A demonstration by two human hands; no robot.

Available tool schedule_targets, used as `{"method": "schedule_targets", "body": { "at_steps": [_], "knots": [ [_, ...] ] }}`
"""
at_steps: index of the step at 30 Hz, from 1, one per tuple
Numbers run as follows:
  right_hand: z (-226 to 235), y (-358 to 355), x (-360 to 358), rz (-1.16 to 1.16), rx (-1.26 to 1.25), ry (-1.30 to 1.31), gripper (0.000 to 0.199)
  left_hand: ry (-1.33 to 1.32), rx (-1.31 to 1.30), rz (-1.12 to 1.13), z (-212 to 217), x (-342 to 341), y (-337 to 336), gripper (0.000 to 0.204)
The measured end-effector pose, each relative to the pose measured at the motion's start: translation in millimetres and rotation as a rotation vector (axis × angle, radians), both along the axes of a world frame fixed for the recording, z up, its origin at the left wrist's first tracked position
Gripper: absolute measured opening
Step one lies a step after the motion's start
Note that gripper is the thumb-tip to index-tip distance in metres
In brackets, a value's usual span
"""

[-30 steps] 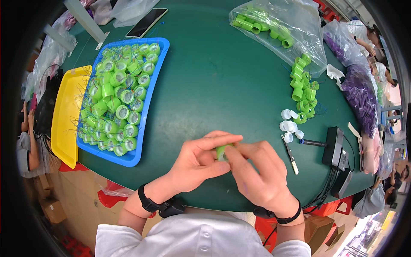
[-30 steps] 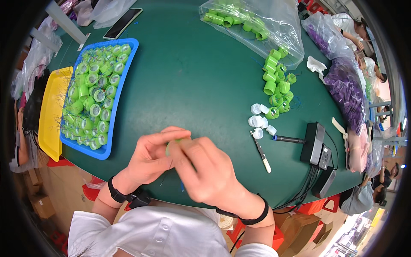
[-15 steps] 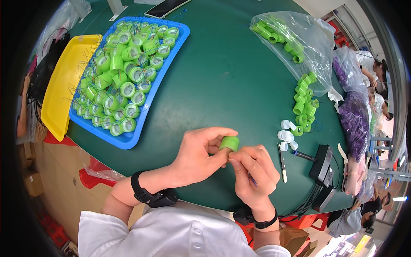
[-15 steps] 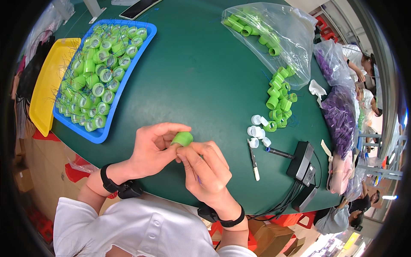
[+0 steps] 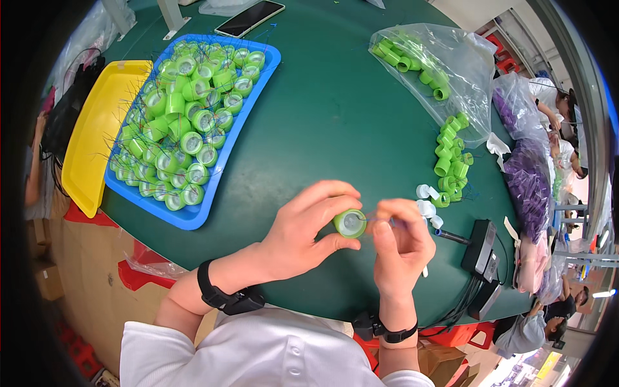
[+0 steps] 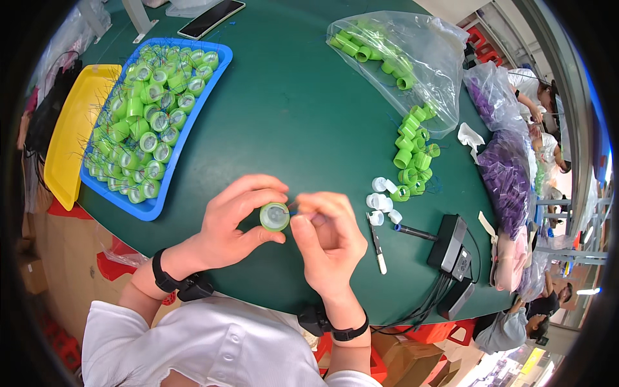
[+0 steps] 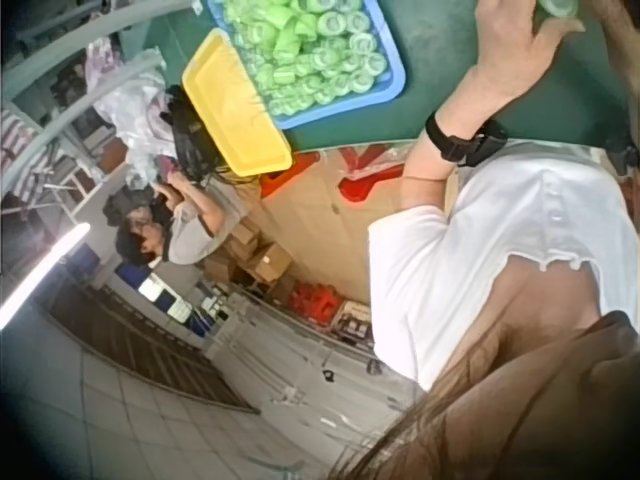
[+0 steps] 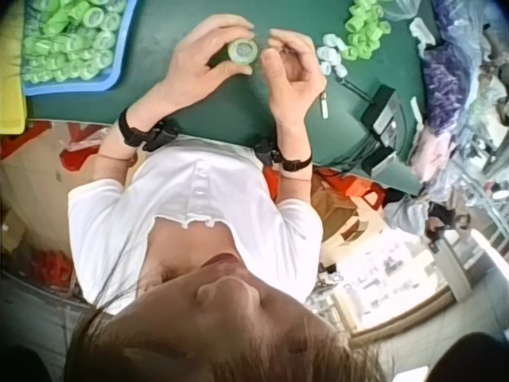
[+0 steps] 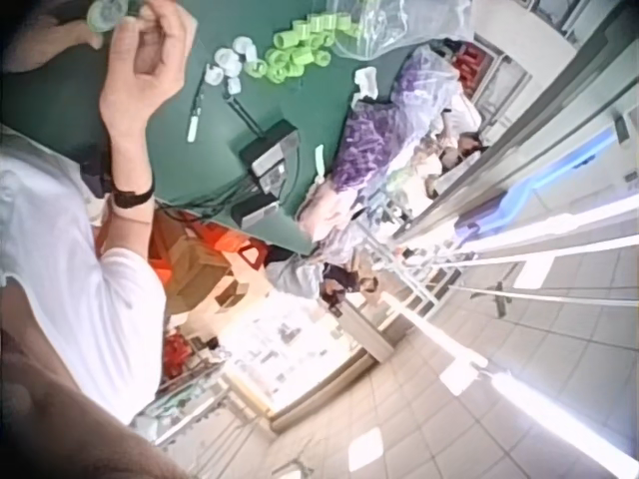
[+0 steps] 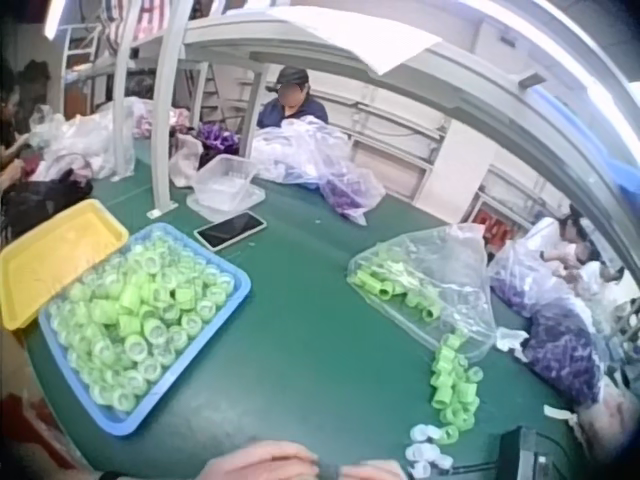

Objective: Assembling small plastic components for outdoor or sports goods at a production workbench.

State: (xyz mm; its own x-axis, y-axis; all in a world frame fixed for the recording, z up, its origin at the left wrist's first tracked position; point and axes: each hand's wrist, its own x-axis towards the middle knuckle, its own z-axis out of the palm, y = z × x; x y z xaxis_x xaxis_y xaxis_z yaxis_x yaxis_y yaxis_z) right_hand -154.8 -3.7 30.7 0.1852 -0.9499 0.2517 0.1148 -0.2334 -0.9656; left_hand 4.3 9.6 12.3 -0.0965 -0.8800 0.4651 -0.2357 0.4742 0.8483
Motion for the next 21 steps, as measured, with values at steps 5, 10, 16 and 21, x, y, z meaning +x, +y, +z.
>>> {"method": "schedule_targets", "body": {
  "at_steps": [5,10,16,21],
  "knots": [
    [9,8,12,0.156,0.48,-0.102,0.038,-0.125,-0.291,0.232,-7,1,0,0.044],
    [2,10,19,0.2,0.462,-0.095,0.034,-0.238,-0.418,0.337,-6,-2,3,0.043],
    [4,8,28,0.206,0.416,-0.109,0.03,-0.267,-0.433,0.423,-9,-1,7,0.044],
    [1,9,27,0.197,0.395,-0.055,0.029,-0.27,-0.443,0.44,-11,-2,7,0.045]
  ]
}}
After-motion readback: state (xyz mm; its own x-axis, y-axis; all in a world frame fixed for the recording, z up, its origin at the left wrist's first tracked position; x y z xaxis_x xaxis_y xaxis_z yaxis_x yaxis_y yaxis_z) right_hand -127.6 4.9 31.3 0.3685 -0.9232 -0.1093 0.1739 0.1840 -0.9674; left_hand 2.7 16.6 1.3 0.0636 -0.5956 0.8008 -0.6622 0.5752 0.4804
